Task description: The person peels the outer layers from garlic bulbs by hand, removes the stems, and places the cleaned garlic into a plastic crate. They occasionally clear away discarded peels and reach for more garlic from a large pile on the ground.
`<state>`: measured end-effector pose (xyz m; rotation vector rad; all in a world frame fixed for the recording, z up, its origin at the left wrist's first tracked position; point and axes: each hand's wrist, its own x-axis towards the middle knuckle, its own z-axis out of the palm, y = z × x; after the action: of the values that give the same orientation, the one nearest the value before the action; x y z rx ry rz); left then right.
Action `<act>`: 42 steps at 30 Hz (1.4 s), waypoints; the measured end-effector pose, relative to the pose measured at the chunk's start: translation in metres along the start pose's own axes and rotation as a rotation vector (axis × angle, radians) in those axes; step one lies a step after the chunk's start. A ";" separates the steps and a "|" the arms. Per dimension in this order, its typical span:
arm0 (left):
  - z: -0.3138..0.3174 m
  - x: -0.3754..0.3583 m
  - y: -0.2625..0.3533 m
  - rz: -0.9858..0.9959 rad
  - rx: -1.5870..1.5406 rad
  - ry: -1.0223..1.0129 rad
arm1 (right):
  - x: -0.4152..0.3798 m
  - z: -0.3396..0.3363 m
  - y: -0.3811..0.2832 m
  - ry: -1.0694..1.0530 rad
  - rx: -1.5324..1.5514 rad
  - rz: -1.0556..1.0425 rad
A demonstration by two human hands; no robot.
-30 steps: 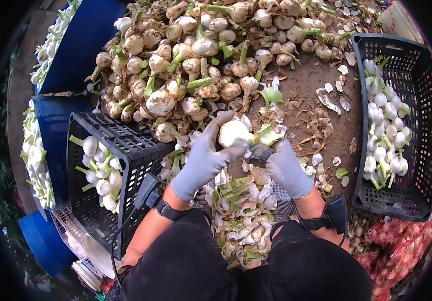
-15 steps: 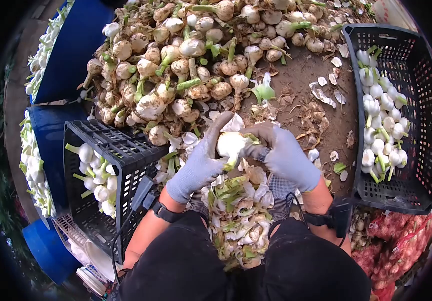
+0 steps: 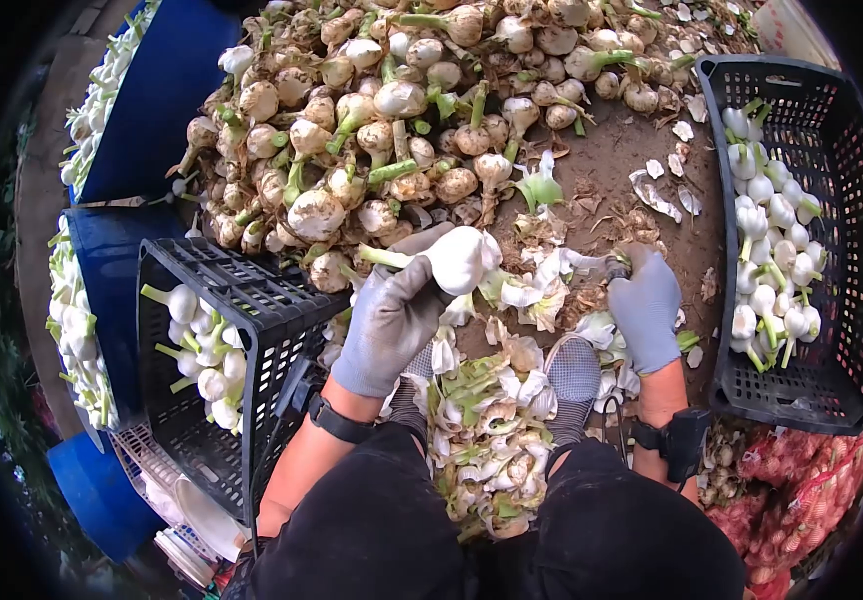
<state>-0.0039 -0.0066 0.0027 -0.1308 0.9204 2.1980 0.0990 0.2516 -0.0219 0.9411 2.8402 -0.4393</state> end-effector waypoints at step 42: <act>0.030 0.006 0.017 -0.110 0.671 -0.055 | -0.001 0.002 -0.078 -0.958 1.132 0.103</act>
<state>-0.0144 0.0084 0.0323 0.1933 1.5207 1.6799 0.0534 0.1909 -0.0057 0.6361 1.5280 -1.9197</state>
